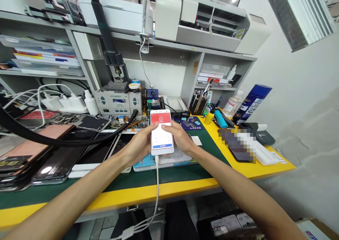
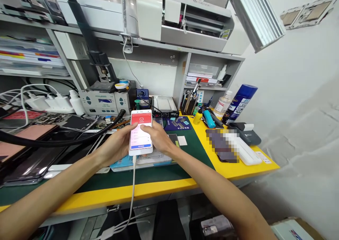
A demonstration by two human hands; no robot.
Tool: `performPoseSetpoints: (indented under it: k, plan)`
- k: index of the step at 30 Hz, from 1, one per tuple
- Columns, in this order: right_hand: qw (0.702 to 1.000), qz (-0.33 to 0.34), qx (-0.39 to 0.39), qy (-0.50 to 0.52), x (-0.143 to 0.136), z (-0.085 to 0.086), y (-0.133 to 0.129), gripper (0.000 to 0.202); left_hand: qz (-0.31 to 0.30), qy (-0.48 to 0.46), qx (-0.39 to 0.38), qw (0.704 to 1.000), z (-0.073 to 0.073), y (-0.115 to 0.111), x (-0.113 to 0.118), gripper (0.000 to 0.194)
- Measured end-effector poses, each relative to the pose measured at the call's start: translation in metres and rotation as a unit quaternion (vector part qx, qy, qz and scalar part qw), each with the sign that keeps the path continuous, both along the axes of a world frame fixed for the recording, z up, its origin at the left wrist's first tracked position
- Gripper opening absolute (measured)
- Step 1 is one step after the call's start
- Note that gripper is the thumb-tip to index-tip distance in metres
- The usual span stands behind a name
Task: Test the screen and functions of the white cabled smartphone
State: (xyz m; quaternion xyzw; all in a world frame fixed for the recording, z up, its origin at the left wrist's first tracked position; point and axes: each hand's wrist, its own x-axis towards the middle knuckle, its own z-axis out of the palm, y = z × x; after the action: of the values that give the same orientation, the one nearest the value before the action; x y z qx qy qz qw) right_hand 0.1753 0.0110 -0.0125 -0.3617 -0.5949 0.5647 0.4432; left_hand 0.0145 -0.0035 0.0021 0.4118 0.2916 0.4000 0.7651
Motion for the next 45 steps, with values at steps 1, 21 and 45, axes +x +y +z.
performPoseSetpoints:
  k: [1,21,45]
  plan:
    - [1.000,0.000,0.004,0.002,-0.0001,-0.0003,0.0002,0.026,-0.001,0.001,0.003,1.000,-0.0003,0.0001,-0.0003,0.046]
    - [1.000,0.005,0.009,-0.017,-0.0018,0.0017,-0.0011,0.024,-0.003,0.012,0.015,1.000,-0.0064,0.0037,-0.0037,0.040]
    - [0.999,-0.001,-0.006,-0.035,-0.0043,0.0062,-0.0042,0.024,-0.007,0.010,0.020,1.000,-0.0076,0.0046,-0.0044,0.042]
